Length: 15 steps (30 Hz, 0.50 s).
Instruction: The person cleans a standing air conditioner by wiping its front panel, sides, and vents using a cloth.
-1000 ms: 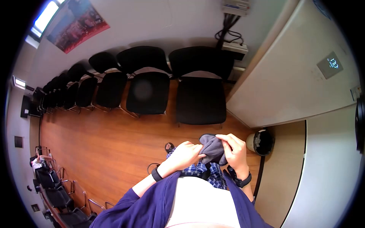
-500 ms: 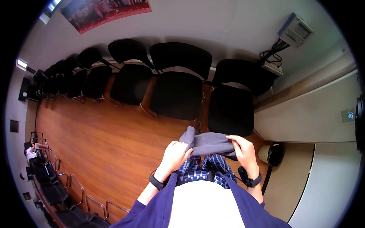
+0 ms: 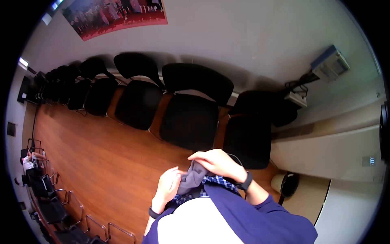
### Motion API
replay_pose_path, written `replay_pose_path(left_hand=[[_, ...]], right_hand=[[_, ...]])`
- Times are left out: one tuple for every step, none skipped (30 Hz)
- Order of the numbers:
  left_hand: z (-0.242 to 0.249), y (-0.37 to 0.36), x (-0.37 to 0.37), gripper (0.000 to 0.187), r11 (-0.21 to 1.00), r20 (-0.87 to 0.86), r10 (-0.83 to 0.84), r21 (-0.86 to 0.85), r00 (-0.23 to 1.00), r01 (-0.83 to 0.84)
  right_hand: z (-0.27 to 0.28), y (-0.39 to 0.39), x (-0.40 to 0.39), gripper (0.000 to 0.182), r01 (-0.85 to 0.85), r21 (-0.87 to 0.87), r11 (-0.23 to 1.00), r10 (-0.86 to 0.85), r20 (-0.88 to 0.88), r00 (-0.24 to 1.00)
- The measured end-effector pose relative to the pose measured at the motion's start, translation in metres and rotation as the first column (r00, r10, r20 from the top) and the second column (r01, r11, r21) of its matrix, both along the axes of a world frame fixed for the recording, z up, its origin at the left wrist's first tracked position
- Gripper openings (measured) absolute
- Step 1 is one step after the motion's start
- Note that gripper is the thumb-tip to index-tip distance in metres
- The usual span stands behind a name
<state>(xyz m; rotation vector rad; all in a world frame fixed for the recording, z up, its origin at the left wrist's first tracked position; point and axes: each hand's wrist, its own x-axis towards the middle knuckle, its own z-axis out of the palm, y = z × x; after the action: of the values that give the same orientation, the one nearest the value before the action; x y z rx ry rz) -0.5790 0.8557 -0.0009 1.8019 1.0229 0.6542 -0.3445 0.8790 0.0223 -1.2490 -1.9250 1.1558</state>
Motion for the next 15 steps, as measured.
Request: replay_pose_path(left_hand=[[-0.002, 0.009, -0.001, 0.025, 0.999, -0.052, 0.006, -0.043, 0.999, -0.008], [0.001, 0.019, 0.005, 0.025, 1.000, -0.055, 0.027, -0.014, 0.998, -0.028], [0.009, 0.030, 0.013, 0.025, 0.999, -0.058, 0.047, 0.016, 0.997, -0.047], [0.014, 0.041, 0.020, 0.025, 0.997, -0.056, 0.066, 0.049, 0.996, -0.063], [0.012, 0.052, 0.025, 0.025, 0.996, -0.047, 0.080, 0.033, 0.996, -0.078], [0.008, 0.064, 0.030, 0.026, 0.996, -0.035, 0.092, 0.021, 0.995, -0.091], [0.006, 0.076, 0.035, 0.026, 0.994, -0.022, 0.105, 0.008, 0.994, -0.105], [0.010, 0.088, 0.040, 0.026, 0.996, -0.072, 0.087, 0.004, 0.994, -0.086], [0.018, 0.099, 0.046, 0.026, 0.998, -0.121, 0.067, -0.007, 0.990, -0.068], [0.024, 0.110, 0.054, 0.026, 0.998, -0.090, 0.057, -0.008, 0.994, -0.058], [0.030, 0.122, 0.057, 0.025, 0.999, -0.114, 0.038, -0.006, 0.993, -0.039], [0.034, 0.133, 0.061, 0.024, 0.998, -0.099, 0.059, 0.003, 0.993, -0.059], [0.038, 0.143, 0.066, 0.024, 0.997, -0.084, 0.079, 0.010, 0.993, -0.078], [0.038, 0.153, 0.072, 0.025, 0.994, -0.021, 0.105, -0.019, 0.994, -0.105], [0.039, 0.165, 0.078, 0.026, 0.996, -0.020, 0.080, -0.043, 0.997, -0.081]], right_hand=[[-0.003, 0.016, -0.002, 0.018, -0.012, 0.081, 0.997, 0.005, 0.086, 0.996], [-0.002, 0.033, 0.000, 0.018, -0.017, 0.067, 0.998, 0.010, 0.104, 0.995], [0.000, 0.045, 0.003, 0.018, -0.013, 0.062, 0.998, 0.008, 0.084, 0.996], [0.000, 0.058, 0.007, 0.018, -0.007, 0.060, 0.998, 0.003, 0.067, 0.998], [0.000, 0.071, 0.012, 0.018, 0.000, 0.063, 0.998, -0.003, 0.054, 0.999], [0.000, 0.082, 0.019, 0.019, 0.029, 0.045, 0.999, -0.030, 0.028, 0.999], [-0.001, 0.096, 0.027, 0.019, 0.020, 0.039, 0.999, -0.021, 0.045, 0.999], [0.000, 0.105, 0.036, 0.020, 0.009, 0.024, 1.000, -0.010, 0.062, 0.998], [0.002, 0.111, 0.045, 0.020, -0.001, 0.003, 1.000, 0.001, 0.081, 0.997], [0.009, 0.116, 0.055, 0.021, 0.019, 0.022, 1.000, -0.020, 0.016, 1.000], [0.024, 0.122, 0.065, 0.022, 0.046, -0.057, 0.997, -0.046, -0.003, 0.999], [0.030, 0.126, 0.076, 0.022, 0.099, -0.023, 0.995, -0.100, -0.064, 0.993], [0.035, 0.126, 0.086, 0.022, 0.154, 0.008, 0.988, -0.151, -0.130, 0.980], [0.040, 0.125, 0.098, 0.022, 0.231, 0.022, 0.973, -0.223, -0.182, 0.958], [0.043, 0.122, 0.110, 0.022, 0.303, 0.028, 0.952, -0.289, -0.236, 0.928]])
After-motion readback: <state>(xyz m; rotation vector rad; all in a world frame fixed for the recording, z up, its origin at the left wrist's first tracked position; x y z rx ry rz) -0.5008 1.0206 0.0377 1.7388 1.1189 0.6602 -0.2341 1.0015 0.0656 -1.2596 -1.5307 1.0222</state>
